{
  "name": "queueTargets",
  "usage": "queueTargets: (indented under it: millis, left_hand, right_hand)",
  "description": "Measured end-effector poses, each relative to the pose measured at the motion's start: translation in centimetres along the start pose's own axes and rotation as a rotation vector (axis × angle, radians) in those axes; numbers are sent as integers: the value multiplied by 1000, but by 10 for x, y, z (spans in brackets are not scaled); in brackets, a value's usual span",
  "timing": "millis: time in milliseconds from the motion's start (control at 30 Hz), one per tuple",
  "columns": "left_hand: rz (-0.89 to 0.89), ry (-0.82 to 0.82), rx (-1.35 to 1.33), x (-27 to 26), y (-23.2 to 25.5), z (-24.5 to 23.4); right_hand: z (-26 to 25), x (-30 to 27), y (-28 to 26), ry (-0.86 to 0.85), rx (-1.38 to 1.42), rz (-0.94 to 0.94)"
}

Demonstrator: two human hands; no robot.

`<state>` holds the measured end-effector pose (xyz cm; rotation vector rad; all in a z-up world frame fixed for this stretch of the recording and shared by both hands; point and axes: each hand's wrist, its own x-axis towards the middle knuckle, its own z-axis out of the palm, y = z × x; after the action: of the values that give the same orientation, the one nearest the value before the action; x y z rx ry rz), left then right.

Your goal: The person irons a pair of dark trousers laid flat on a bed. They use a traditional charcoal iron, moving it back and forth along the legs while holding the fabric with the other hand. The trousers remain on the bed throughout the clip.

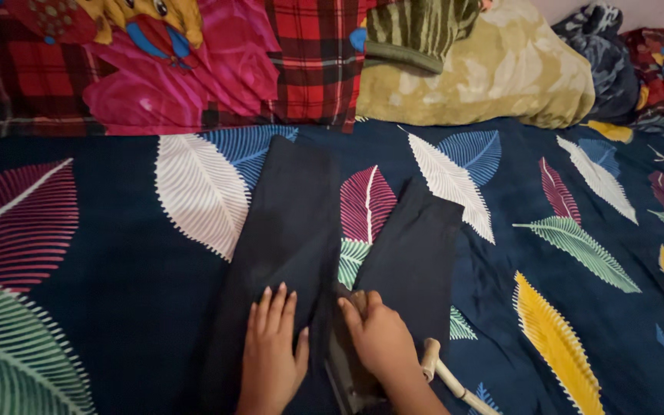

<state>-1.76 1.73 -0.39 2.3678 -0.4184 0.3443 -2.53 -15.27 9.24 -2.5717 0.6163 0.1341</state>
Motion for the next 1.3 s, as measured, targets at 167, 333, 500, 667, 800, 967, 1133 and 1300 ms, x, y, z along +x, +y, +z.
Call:
queueTargets:
  millis: [167,333,500,667,800,967,1133,1300]
  left_hand:
    - [17,-10,89,-24,-4,-2]
    - [25,-15,82,-38,0,-17]
    - [-26,-34,91,-41,13,-32]
    - [-110,-91,77,-35,11,-45]
    - [-141,175,-42,-31,0,-40]
    - [-153,185,-50,-34,-9,-31]
    - [-104,85,16,-42,-15,-29]
    - [-56,57,24,-47,-15,-34]
  right_hand:
    - [5,-19,18,4,39,-15]
    - [42,-42,99,-26,-95,99]
    - [104,-51,231,120,-133,-309]
    - [155,-43,272,49,-178,-408]
    - [131,-58,210,69,-317,-404]
    - [67,-73,81,-44,-272,-156]
    - [35,-39,10,63,-179,-77]
    - [23,-4,-16,99,-132,-87]
